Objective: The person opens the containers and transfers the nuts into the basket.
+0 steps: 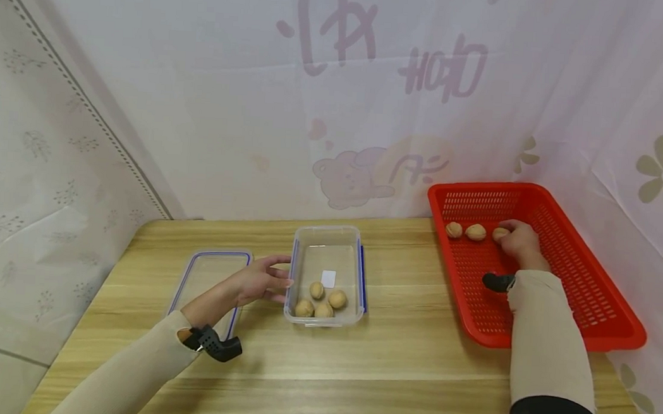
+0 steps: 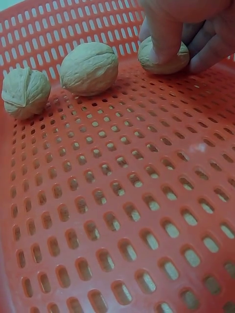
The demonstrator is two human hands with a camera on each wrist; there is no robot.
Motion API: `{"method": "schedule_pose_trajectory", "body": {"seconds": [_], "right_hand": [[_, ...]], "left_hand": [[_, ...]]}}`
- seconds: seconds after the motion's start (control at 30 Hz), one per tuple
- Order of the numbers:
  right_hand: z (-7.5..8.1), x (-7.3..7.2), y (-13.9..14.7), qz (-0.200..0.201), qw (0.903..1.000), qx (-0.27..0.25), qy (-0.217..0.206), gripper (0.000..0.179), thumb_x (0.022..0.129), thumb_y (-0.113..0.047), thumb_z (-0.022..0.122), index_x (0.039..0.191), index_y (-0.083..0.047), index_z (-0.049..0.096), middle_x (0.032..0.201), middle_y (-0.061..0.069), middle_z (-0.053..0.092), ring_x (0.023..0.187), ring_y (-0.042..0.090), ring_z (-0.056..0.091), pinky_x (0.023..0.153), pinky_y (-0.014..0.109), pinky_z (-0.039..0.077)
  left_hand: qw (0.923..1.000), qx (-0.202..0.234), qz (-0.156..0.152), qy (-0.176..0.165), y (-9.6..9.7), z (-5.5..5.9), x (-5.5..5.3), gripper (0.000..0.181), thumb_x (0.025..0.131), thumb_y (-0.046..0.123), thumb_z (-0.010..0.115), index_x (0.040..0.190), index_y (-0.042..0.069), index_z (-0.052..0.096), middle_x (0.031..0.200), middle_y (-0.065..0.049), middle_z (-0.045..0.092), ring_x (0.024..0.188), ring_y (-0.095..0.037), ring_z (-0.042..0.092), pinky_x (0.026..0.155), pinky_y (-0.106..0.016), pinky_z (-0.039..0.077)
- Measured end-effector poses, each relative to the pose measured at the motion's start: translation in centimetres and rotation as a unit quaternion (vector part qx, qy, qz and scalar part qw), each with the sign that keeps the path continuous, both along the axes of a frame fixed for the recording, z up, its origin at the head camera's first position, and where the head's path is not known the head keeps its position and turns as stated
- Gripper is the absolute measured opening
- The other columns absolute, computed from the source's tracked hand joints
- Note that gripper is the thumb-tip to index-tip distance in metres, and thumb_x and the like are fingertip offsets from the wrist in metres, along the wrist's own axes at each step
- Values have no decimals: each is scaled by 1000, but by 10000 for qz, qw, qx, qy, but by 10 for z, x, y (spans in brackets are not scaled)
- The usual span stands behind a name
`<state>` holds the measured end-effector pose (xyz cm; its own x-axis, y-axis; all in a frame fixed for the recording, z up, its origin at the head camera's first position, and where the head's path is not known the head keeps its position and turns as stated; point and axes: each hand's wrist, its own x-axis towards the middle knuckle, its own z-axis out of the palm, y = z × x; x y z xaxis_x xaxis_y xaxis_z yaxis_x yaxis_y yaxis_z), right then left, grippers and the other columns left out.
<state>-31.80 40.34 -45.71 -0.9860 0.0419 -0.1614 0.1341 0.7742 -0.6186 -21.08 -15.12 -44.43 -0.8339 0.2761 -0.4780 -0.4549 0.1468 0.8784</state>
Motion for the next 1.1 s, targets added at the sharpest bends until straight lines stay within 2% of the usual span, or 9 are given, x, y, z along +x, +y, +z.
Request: {"method": "schedule_pose_trajectory", "body": {"seconds": [0.4,0.7,0.9,1.1], "right_hand": [[1,-2,1,246,9995,202,-67,56,102,-16,54,141,19,34,136,44,38,118,56,41,103,69,39],[12,-5,3,489,9983,271,-171,66,105,-27,49,143,22,26,135,46,37,120,58,41,106,72,37],[24,-10,4,757,9944,733,-69,75,109,-35,41,147,25,16,145,50,23,132,64,26,113,74,25],[34,-14,1,1126,9861,1203,197,82,109,-41,42,150,21,8,148,52,14,137,66,12,115,77,14]], "left_hand": [[9998,159,-77,77,0,-2,0,67,96,-12,60,155,-3,30,120,-21,50,96,-26,62,81,-39,66],[9999,82,-104,53,-1,-2,-1,67,96,-12,61,155,-2,30,122,-22,50,98,-27,62,82,-39,66],[9999,80,-123,74,-1,0,-1,68,96,-11,61,155,-2,30,120,-20,50,98,-27,62,83,-40,65],[9999,71,-87,64,0,1,0,67,96,-12,60,155,-2,30,122,-23,51,97,-27,63,79,-37,66]]}}
